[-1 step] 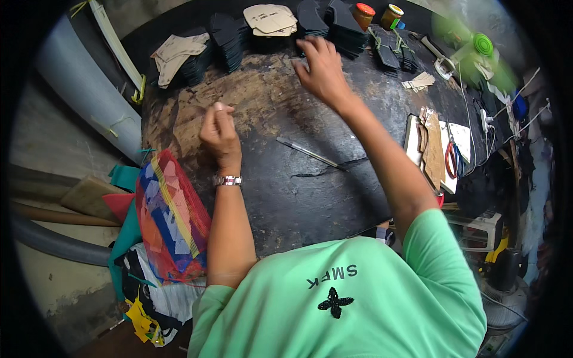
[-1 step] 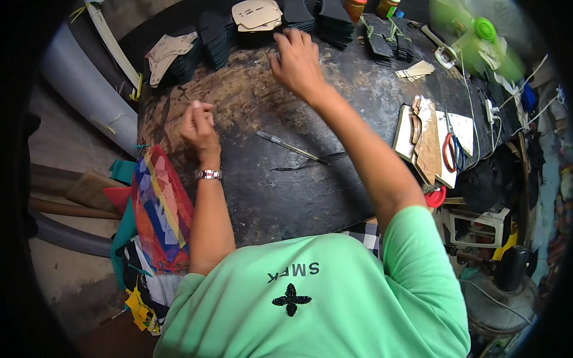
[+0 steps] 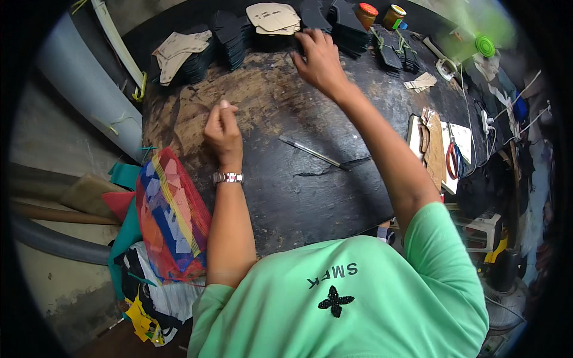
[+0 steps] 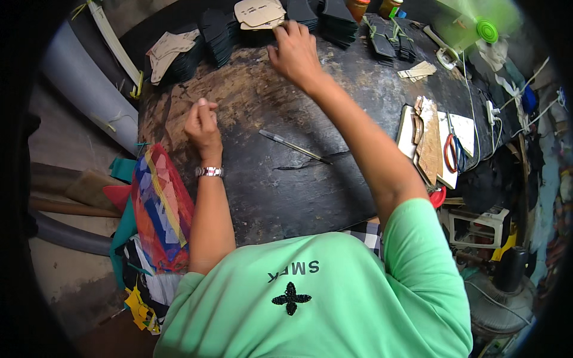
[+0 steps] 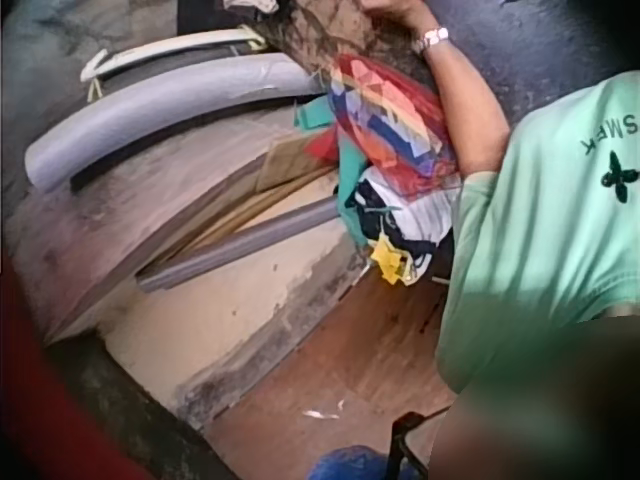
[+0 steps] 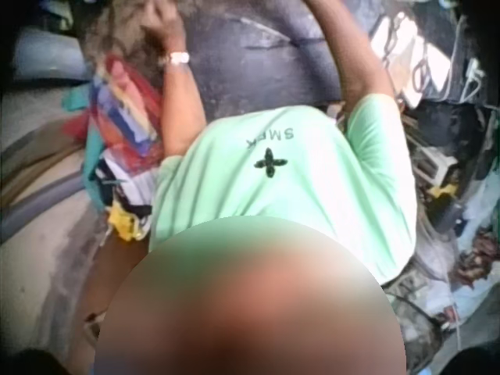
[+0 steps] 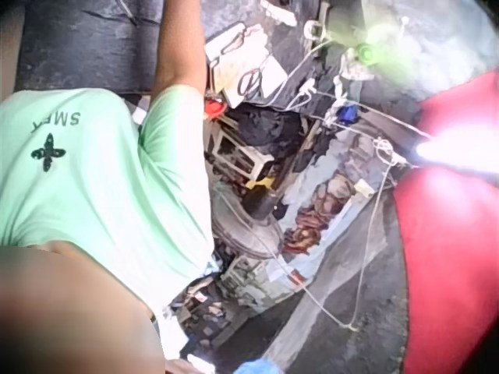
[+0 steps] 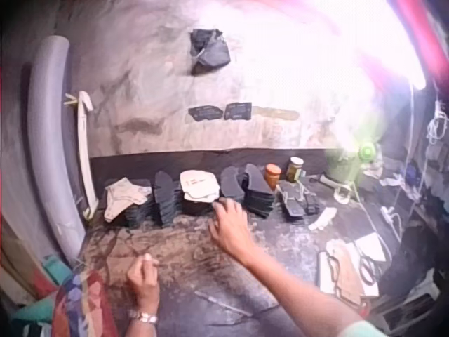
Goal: The person repeatedly places a cardboard pattern on a stack of dark material, marks it with a pen, then removes and sets it aside. They continue this cycle across multiple pieces, occasionally repositioning the stack and handling additional pattern pieces.
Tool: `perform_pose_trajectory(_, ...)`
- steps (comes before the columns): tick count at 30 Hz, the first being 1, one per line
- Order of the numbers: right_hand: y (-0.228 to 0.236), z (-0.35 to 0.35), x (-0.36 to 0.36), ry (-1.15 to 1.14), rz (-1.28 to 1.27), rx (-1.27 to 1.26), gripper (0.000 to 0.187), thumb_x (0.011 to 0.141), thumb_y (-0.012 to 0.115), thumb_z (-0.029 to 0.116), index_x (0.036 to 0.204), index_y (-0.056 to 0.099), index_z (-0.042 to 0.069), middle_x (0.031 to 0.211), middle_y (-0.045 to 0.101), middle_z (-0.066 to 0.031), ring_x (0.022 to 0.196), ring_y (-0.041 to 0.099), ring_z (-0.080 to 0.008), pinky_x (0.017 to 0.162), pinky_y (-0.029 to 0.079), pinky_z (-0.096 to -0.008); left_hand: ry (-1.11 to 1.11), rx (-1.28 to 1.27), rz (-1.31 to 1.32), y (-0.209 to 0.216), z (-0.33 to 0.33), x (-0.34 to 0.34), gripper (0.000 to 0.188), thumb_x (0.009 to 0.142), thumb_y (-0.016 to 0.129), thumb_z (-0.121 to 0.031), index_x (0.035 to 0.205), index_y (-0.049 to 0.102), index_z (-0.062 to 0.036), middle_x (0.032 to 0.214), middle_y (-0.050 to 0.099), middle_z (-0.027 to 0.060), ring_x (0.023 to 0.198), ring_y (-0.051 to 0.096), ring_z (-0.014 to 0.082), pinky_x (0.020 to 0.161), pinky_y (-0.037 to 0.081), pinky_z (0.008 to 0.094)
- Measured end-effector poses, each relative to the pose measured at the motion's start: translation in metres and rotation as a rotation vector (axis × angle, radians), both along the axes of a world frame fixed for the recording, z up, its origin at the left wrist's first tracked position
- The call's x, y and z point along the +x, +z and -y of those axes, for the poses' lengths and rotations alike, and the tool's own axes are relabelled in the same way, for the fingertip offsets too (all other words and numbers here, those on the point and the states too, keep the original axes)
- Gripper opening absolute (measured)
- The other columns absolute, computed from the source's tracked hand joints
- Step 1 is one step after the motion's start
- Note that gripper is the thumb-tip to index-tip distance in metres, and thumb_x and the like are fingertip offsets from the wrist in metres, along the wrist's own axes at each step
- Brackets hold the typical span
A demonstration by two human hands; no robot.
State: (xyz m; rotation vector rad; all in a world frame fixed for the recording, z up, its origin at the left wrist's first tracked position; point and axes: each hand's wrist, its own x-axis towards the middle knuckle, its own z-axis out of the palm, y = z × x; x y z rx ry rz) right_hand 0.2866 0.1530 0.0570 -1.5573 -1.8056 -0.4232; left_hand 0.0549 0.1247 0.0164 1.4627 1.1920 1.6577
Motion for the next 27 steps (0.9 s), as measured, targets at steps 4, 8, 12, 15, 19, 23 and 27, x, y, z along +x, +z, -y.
perform_pose_trajectory(4,0.003,-0.076,-0.004,-0.018,0.071,-0.024,0.041,0.08,0.069,0.024,0.11,0.059,-0.002,0.119,0.053,-0.024,0.114,0.051,-0.0404,0.094,0.044,-0.048,0.027,0.009,-0.221,-0.022,-0.018,0.001,0.033,0.097,0.056,-0.026,0.075,0.065,-0.0025,0.056,0.054,0.01,0.048,0.05,0.0179,0.049,0.038,0.033)
perform_pose_trajectory(8,0.002,-0.106,-0.017,-0.119,0.159,-0.115,0.052,0.082,0.07,0.029,0.12,0.057,-0.004,0.122,0.052,-0.0283,0.112,0.051,-0.0434,0.097,0.044,-0.0481,-0.009,-0.001,-0.408,-0.015,-0.015,0.017,0.035,0.094,0.057,-0.029,0.071,0.06,-0.003,0.063,0.061,0.019,0.056,0.061,0.0375,0.051,0.045,0.0437)
perform_pose_trajectory(12,-0.002,-0.12,-0.057,-0.021,0.093,-0.024,0.045,0.087,0.066,0.033,0.117,0.062,0.0,0.117,0.055,-0.026,0.11,0.052,-0.041,0.095,0.045,-0.0464,-0.06,-0.069,-0.466,-0.011,-0.011,0.026,0.032,0.092,0.058,-0.028,0.071,0.062,-0.0042,0.067,0.062,0.0212,0.063,0.061,0.0433,0.056,0.048,0.0489)
perform_pose_trajectory(15,-0.005,-0.128,-0.091,0.131,-0.005,0.059,0.042,0.089,0.065,0.032,0.119,0.063,0.002,0.117,0.056,-0.0224,0.107,0.053,-0.0382,0.094,0.045,-0.0451,-0.055,-0.065,-0.451,-0.009,-0.012,0.026,0.03,0.091,0.058,-0.028,0.071,0.062,-0.0051,0.068,0.062,0.0221,0.065,0.062,0.0435,0.057,0.048,0.0498)
perform_pose_trajectory(19,0.001,-0.137,-0.122,0.268,0.102,0.084,0.043,0.087,0.066,0.033,0.12,0.062,0.005,0.118,0.055,-0.0203,0.111,0.052,-0.0364,0.095,0.044,-0.044,-0.066,-0.109,-0.47,-0.008,-0.013,0.027,0.028,0.09,0.057,-0.027,0.074,0.064,-0.0049,0.072,0.063,0.0243,0.07,0.063,0.0443,0.062,0.049,0.0513)
perform_pose_trajectory(23,0.002,-0.141,-0.156,0.296,0.253,-0.018,0.067,0.074,0.073,0.037,0.132,0.052,0.011,0.129,0.051,-0.0179,0.123,0.047,-0.035,0.099,0.039,-0.0478,-0.078,-0.062,-0.446,-0.013,-0.015,0.027,0.026,0.089,0.057,-0.026,0.076,0.064,-0.0047,0.075,0.064,0.0248,0.073,0.063,0.045,0.063,0.05,0.0516)
perform_pose_trajectory(27,0.001,-0.146,-0.181,0.256,0.312,-0.061,0.074,0.071,0.075,0.038,0.134,0.049,0.01,0.131,0.05,-0.0179,0.126,0.046,-0.0347,0.101,0.038,-0.0491,-0.073,-0.046,-0.464,-0.018,-0.017,0.028,0.026,0.088,0.057,-0.025,0.081,0.067,-0.0024,0.075,0.065,0.0243,0.074,0.065,0.0438,0.066,0.052,0.0493)
